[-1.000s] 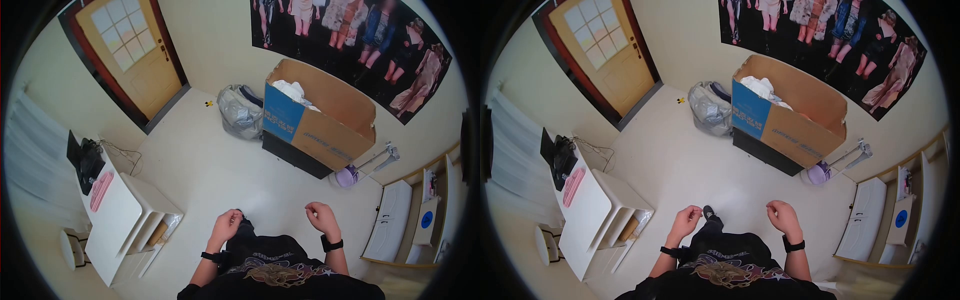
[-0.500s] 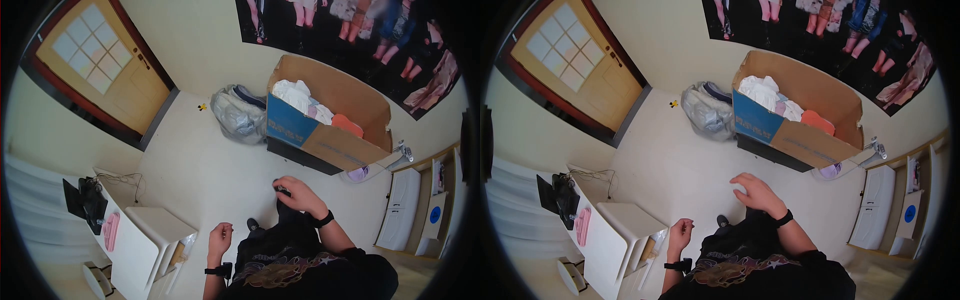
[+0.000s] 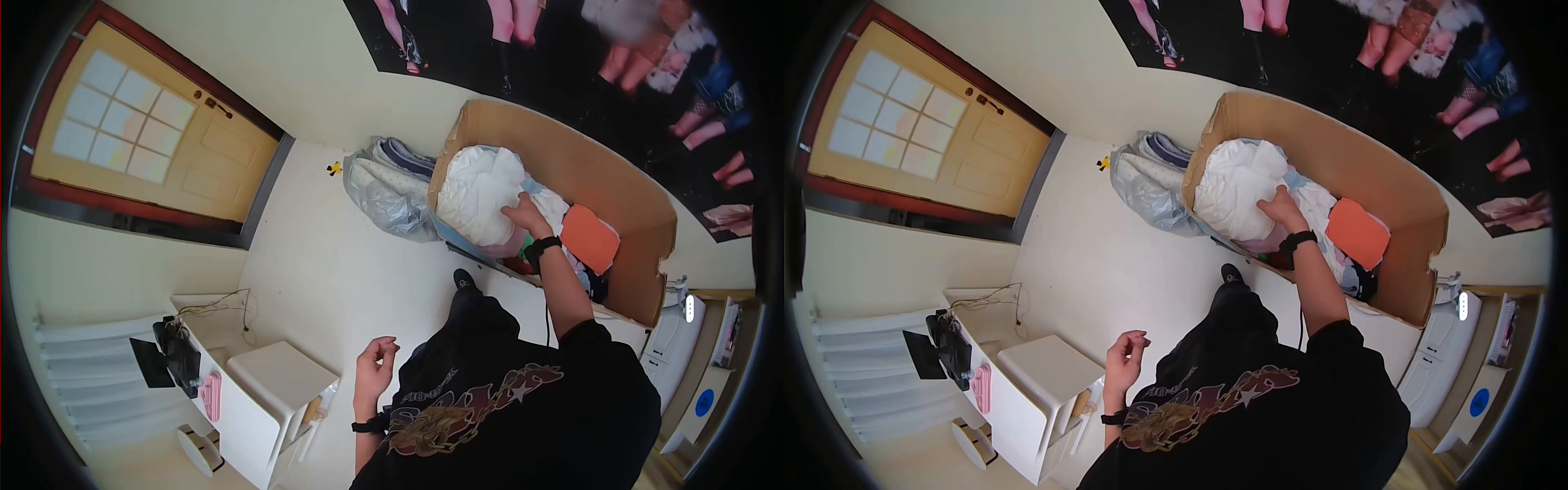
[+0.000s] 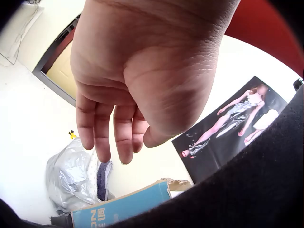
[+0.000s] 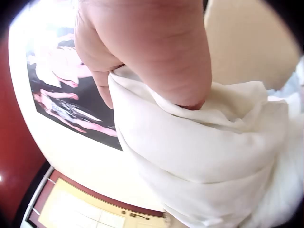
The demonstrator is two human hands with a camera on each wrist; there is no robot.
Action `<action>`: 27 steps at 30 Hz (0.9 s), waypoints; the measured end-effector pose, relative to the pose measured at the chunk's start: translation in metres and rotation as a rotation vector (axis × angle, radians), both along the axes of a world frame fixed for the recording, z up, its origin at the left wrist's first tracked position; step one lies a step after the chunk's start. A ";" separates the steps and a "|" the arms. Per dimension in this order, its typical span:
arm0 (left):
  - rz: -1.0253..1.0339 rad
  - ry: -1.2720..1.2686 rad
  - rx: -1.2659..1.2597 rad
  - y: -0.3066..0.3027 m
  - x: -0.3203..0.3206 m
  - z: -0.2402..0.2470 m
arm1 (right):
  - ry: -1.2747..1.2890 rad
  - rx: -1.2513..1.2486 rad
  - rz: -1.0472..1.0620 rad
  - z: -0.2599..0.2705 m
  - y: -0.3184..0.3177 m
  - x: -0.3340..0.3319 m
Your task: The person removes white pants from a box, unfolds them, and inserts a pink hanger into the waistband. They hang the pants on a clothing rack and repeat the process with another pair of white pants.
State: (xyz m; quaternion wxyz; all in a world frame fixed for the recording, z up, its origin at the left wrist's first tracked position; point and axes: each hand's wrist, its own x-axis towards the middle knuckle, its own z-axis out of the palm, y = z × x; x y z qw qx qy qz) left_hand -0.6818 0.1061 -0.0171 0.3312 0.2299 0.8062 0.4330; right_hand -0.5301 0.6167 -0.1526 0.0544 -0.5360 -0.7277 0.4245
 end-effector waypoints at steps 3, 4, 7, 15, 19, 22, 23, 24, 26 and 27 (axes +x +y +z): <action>0.036 0.019 -0.125 0.039 -0.015 0.019 | 0.070 -0.164 -0.129 -0.082 0.006 -0.010; 0.032 0.022 -0.125 0.044 -0.018 0.019 | 0.248 -0.451 -0.253 -0.096 0.008 -0.009; 0.050 0.008 -0.159 0.057 -0.022 0.026 | 0.440 -0.743 -0.457 -0.111 0.011 -0.018; 0.123 -0.047 -0.195 0.076 -0.028 0.021 | 0.591 -0.552 -0.493 -0.073 0.004 -0.024; 0.070 -0.023 -0.175 0.086 -0.038 0.023 | 0.725 -0.578 -0.526 -0.033 0.014 -0.035; 0.062 -0.012 -0.152 0.080 -0.044 0.019 | 0.967 -0.695 -0.529 0.034 0.016 -0.043; 0.062 -0.011 -0.148 0.075 -0.044 0.017 | 0.969 -0.692 -0.526 0.054 0.016 -0.043; 0.063 -0.022 -0.119 0.069 -0.043 0.014 | 1.068 -0.676 -0.476 0.073 0.014 -0.043; 0.070 -0.026 -0.079 0.056 -0.043 0.013 | 1.229 -0.631 -0.355 0.110 0.008 -0.042; 0.078 -0.028 -0.072 0.050 -0.041 0.013 | 1.236 -0.628 -0.342 0.130 0.001 -0.040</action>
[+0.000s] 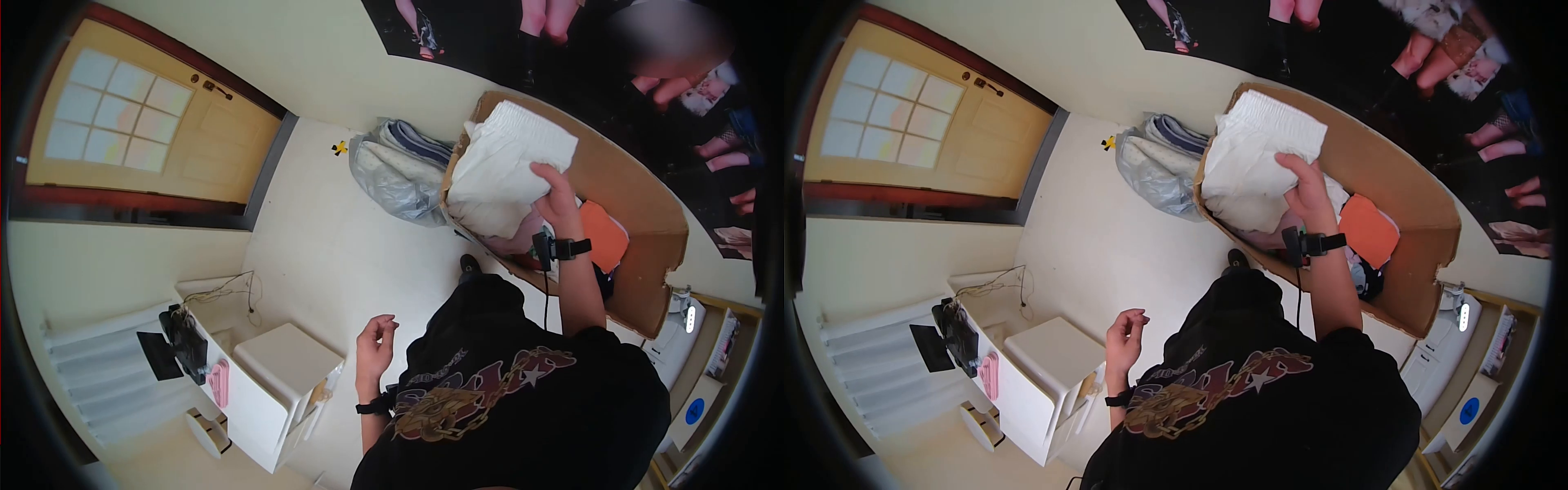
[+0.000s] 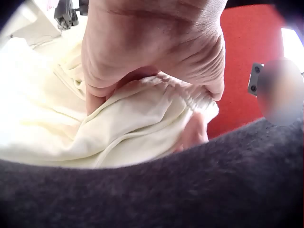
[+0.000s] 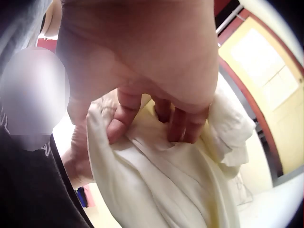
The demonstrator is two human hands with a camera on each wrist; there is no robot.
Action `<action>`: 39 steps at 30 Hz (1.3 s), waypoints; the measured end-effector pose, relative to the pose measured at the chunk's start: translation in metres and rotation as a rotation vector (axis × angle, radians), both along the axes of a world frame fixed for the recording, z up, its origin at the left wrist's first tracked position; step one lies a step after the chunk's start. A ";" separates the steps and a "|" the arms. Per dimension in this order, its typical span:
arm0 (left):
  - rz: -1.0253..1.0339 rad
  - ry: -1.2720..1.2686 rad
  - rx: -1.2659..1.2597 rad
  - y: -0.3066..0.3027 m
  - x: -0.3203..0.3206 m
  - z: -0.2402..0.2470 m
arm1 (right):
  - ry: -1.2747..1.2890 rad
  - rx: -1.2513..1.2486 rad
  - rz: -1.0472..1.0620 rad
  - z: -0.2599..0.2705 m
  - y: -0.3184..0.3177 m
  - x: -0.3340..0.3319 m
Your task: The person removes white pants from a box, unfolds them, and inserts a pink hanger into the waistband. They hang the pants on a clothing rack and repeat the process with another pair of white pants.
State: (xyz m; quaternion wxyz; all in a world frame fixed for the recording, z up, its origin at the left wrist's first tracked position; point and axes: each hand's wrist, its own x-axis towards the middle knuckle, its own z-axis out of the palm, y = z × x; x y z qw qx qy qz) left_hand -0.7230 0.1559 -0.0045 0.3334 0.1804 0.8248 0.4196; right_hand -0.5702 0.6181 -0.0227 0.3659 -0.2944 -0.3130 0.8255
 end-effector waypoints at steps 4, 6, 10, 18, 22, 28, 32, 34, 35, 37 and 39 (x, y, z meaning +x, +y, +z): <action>0.038 0.011 0.022 -0.032 0.004 0.008 | 0.299 0.212 0.176 0.095 -0.048 0.010; 0.078 0.015 0.083 -0.058 0.006 0.004 | 0.448 0.266 0.236 0.130 -0.085 0.005; 0.219 0.028 0.250 -0.105 0.022 0.009 | 0.371 0.330 0.374 0.147 -0.171 -0.023; 0.331 0.054 0.762 -0.170 0.081 0.058 | 0.205 1.760 1.272 0.114 -0.392 -0.086; 0.597 -0.105 0.903 -0.214 0.107 0.055 | 0.160 1.624 1.555 0.126 -0.468 -0.087; 0.976 -0.260 1.226 -0.254 0.140 0.041 | 0.420 1.299 1.688 0.116 -0.506 -0.104; 1.171 -0.272 1.282 -0.262 0.139 0.048 | 0.239 1.108 1.576 0.079 -0.532 -0.126; 1.350 -0.181 1.212 -0.267 0.134 0.063 | 0.008 0.660 1.560 0.072 -0.543 -0.142; 1.381 -0.171 1.198 -0.271 0.134 0.064 | 0.035 0.672 1.502 0.069 -0.548 -0.154; 1.537 -0.148 1.203 -0.279 0.121 0.060 | 0.068 0.663 1.381 0.049 -0.549 -0.199; 1.551 -0.110 1.168 -0.293 0.114 0.055 | 0.038 0.668 1.270 0.032 -0.544 -0.247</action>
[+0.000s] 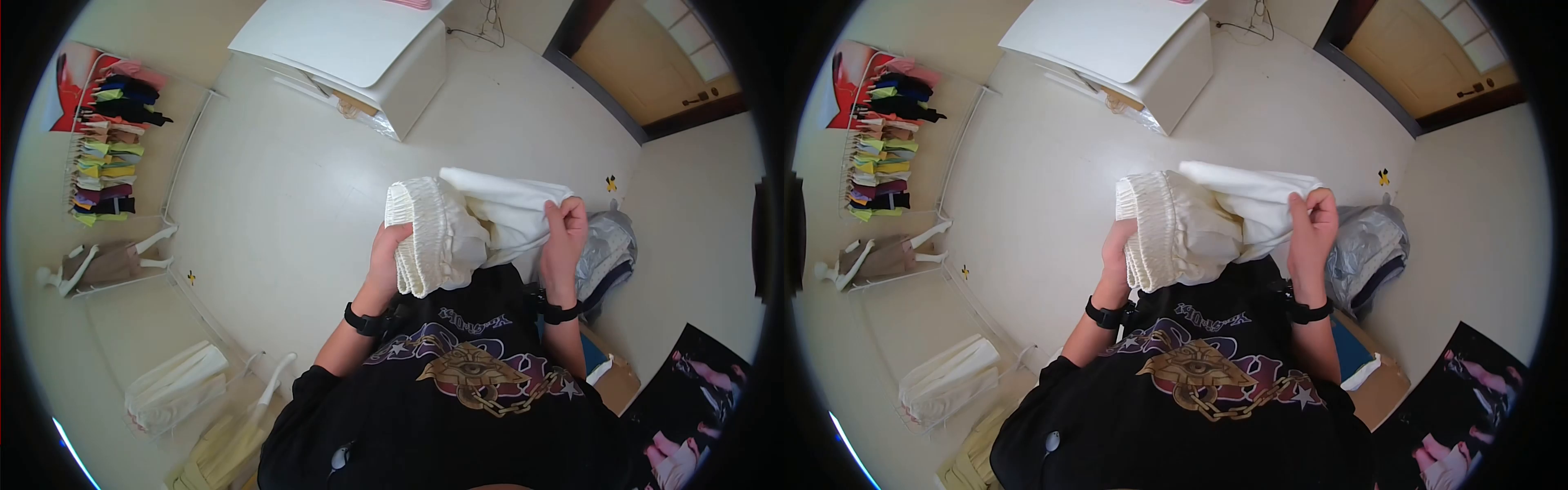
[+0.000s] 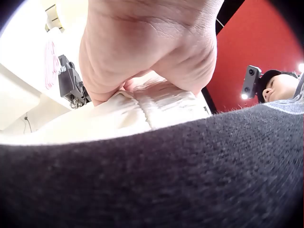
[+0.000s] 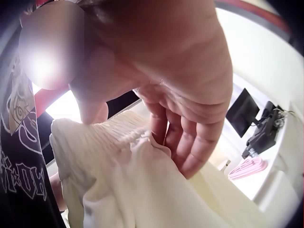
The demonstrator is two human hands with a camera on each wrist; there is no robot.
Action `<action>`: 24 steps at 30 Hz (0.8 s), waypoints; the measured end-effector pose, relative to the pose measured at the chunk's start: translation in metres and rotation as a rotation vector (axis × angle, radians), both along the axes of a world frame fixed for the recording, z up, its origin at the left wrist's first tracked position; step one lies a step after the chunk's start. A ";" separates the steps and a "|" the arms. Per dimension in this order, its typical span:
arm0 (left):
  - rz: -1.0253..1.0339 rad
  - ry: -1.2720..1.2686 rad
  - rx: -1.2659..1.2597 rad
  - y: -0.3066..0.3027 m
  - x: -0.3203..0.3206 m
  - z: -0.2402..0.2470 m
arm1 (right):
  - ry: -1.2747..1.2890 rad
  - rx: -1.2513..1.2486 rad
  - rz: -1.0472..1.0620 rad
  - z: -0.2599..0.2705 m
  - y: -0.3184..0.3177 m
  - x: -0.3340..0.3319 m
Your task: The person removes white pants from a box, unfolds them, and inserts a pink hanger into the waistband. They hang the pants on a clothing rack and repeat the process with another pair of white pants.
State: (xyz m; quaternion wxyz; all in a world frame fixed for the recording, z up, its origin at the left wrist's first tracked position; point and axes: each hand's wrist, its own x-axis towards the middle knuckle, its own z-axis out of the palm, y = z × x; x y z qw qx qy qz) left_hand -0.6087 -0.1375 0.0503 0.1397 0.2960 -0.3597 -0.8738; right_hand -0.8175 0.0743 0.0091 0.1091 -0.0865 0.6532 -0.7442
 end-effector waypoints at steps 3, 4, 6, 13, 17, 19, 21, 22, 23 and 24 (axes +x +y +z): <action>0.040 -0.028 -0.064 -0.017 -0.027 0.015 | -0.008 0.120 -0.019 -0.013 0.009 -0.069; 0.058 -0.050 -0.076 -0.018 -0.041 0.016 | -0.019 0.261 0.003 -0.016 0.009 -0.086; 0.041 -0.037 -0.115 -0.033 -0.065 0.025 | 0.031 0.314 0.119 -0.012 -0.007 -0.107; -0.121 -0.056 -0.415 -0.031 -0.162 0.035 | 0.215 -0.036 0.977 0.076 -0.082 -0.114; -0.139 -0.051 -0.513 -0.037 -0.184 0.026 | 0.332 0.193 0.878 0.057 -0.101 -0.144; -0.171 -0.044 -0.587 -0.044 -0.194 0.025 | 0.350 0.161 0.894 0.052 -0.108 -0.166; -0.237 0.027 -0.546 -0.048 -0.206 0.029 | 0.376 0.110 0.968 0.061 -0.113 -0.182; -0.221 0.033 -0.515 -0.051 -0.215 0.031 | 0.369 0.113 0.975 0.066 -0.117 -0.188; -0.218 0.029 -0.507 -0.056 -0.223 0.028 | 0.421 0.150 0.938 0.072 -0.121 -0.192; -0.243 0.045 -0.512 -0.062 -0.232 0.023 | 0.472 0.189 0.898 0.074 -0.125 -0.197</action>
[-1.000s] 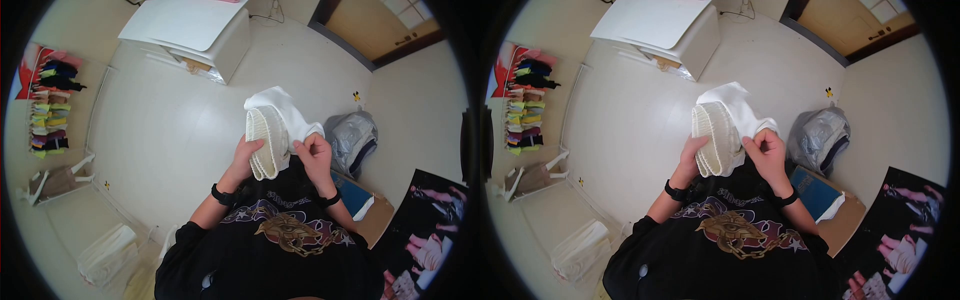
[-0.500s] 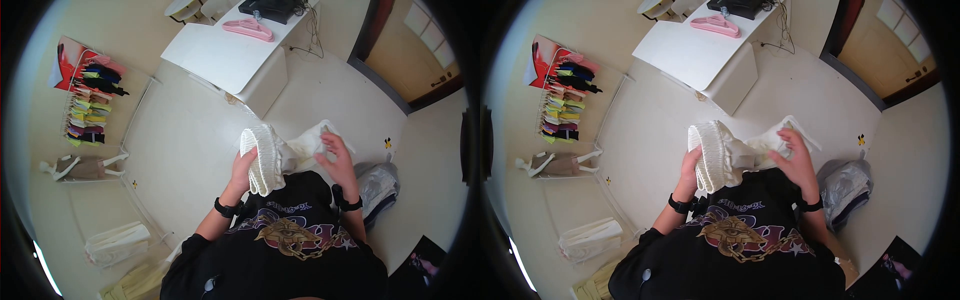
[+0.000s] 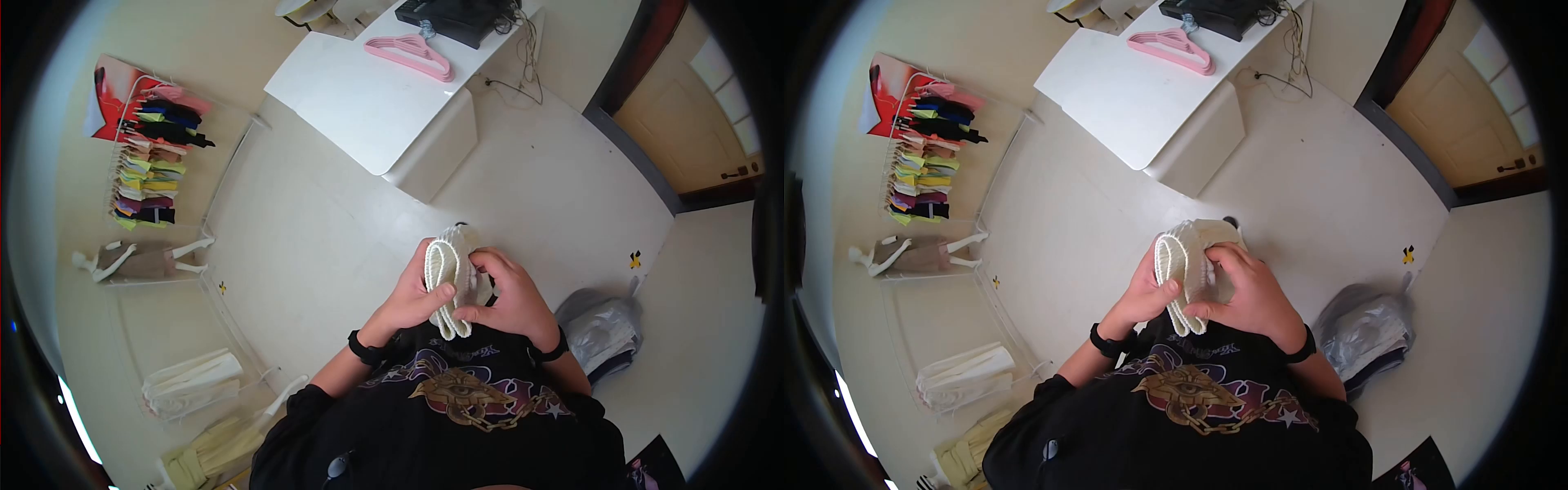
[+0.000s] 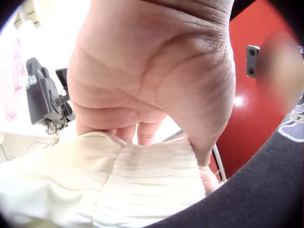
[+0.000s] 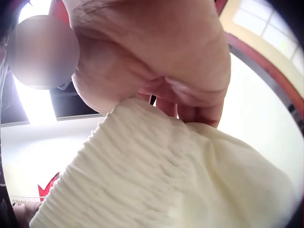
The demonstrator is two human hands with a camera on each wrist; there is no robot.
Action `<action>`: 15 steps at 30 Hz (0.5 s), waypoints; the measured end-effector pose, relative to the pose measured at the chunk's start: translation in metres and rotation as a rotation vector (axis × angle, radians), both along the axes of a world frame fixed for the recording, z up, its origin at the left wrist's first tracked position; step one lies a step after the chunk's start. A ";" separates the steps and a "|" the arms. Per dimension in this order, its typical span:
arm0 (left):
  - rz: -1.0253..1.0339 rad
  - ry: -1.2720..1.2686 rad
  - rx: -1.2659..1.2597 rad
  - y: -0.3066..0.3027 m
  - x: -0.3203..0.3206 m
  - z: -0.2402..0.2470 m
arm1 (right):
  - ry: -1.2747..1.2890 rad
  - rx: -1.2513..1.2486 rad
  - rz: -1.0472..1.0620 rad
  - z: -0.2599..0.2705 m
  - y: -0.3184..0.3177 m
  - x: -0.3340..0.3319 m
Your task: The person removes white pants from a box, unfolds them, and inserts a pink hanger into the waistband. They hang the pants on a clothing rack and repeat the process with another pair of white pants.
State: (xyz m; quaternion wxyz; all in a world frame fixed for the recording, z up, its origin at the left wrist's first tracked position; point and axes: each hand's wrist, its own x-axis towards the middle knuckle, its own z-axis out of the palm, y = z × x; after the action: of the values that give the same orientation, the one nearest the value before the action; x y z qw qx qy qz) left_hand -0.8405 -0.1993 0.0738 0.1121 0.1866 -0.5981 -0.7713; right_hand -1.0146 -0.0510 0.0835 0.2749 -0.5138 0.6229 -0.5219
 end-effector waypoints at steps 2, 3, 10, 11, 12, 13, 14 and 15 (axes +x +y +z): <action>-0.044 0.009 0.006 -0.011 -0.017 -0.005 | -0.013 0.054 -0.011 -0.001 -0.006 -0.011; -0.066 0.022 0.063 -0.016 -0.028 -0.006 | -0.021 0.100 -0.019 -0.001 -0.009 -0.017; -0.328 0.034 0.140 -0.083 -0.112 -0.008 | -0.103 0.192 -0.271 -0.014 -0.038 -0.077; -0.341 0.063 0.146 -0.099 -0.124 -0.006 | -0.075 0.198 -0.286 -0.006 -0.046 -0.091; -0.419 0.010 0.057 -0.118 -0.135 -0.002 | -0.014 0.200 -0.378 0.001 -0.051 -0.108; -0.489 -0.046 -0.032 -0.134 -0.144 0.001 | 0.045 0.204 -0.466 0.009 -0.056 -0.124; -0.458 0.004 -0.151 -0.148 -0.152 -0.011 | 0.080 0.161 -0.568 0.015 -0.061 -0.139; -0.456 0.026 -0.147 -0.163 -0.161 -0.005 | 0.102 0.164 -0.568 0.023 -0.066 -0.152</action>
State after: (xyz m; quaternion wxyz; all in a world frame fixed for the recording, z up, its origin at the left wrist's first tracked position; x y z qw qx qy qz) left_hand -1.0014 -0.3621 0.0692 -0.0440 0.0284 -0.6777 -0.7335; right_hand -1.1663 -0.1174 0.1063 0.1268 -0.3206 0.7949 -0.4993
